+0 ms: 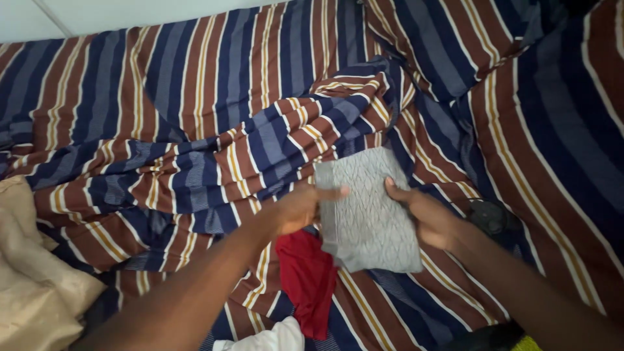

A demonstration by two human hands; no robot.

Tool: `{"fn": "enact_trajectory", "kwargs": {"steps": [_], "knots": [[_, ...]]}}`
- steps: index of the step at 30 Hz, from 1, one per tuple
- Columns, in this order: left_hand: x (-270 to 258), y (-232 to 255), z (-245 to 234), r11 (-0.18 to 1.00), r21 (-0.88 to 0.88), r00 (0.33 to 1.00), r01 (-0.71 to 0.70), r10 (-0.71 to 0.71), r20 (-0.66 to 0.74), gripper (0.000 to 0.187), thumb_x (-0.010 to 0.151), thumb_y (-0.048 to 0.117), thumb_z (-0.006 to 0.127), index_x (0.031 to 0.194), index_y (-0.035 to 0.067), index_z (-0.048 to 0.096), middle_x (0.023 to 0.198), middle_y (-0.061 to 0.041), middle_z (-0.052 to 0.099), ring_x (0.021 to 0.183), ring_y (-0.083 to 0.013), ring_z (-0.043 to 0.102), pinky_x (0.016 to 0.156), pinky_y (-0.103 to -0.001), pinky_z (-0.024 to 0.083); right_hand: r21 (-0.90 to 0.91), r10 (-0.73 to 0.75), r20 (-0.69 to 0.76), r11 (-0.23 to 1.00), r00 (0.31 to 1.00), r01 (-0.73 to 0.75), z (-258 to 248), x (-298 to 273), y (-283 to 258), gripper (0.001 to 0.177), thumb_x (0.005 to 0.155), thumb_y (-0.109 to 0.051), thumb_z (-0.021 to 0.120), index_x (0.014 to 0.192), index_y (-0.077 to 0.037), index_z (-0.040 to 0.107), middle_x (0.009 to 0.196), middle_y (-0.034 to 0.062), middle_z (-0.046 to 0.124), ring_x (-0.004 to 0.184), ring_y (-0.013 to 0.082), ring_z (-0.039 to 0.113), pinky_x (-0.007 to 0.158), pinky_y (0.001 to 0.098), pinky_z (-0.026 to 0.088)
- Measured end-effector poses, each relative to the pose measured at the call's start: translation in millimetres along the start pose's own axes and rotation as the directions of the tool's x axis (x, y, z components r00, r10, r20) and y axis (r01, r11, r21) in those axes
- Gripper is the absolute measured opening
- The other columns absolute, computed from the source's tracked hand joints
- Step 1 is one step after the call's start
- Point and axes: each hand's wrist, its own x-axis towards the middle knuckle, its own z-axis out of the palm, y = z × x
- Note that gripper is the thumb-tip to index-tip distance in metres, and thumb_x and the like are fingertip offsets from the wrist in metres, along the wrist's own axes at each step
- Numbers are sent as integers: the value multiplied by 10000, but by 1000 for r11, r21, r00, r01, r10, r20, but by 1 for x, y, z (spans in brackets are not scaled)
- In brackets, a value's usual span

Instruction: The recorder folds several pieces of clothing including underwear and a tank top and packs them into a suitcase.

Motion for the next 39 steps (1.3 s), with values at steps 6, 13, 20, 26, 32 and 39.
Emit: {"fn": "enact_trajectory", "kwargs": {"steps": [6,13,20,26,32,39], "knots": [[16,-11,38,812,495,909,-308,405,-98,513,791,299,839,1212,25,736,1124,-117,802,1010,-227,771,876,-366,582,-189,-203,-33,963,979,193,-45,-26,-4,644,858,-345,754,1335,54,586,1271,144,724,1236,260,662,1062,461,538],[-23,-95,78,529,772,800,-353,599,-45,434,881,402,773,1079,17,729,924,-200,759,901,-335,759,725,-422,583,-683,-234,-122,725,964,90,-65,-47,72,597,776,-311,832,1317,-138,649,1220,5,751,1148,156,685,1022,363,528],[-37,-141,92,675,724,813,142,338,-475,530,833,503,786,850,-24,734,779,-235,728,753,-352,752,683,-441,547,-718,-172,-385,673,907,-177,-56,-55,125,620,853,-646,659,995,-63,814,804,106,753,781,187,693,754,352,539],[-3,-145,79,810,565,582,159,385,-716,524,816,541,786,814,19,760,748,-197,727,748,-370,729,722,-452,551,-746,-364,-462,653,808,-132,-45,-21,114,677,786,-692,718,868,-21,749,733,143,726,673,250,724,647,403,554],[11,-145,90,794,452,397,407,292,-870,689,685,581,848,1073,33,695,1046,-213,703,972,-390,706,882,-472,564,-859,-590,-443,494,675,-132,-66,25,150,709,644,-640,854,893,3,689,771,166,741,719,296,733,647,430,573],[24,-142,69,653,465,492,598,160,-856,796,772,617,807,1281,38,609,1332,-241,556,1230,-431,562,999,-523,496,-838,-305,-444,475,842,-269,-85,49,157,691,822,-621,812,1084,16,764,949,195,760,869,290,731,764,412,567]]}}
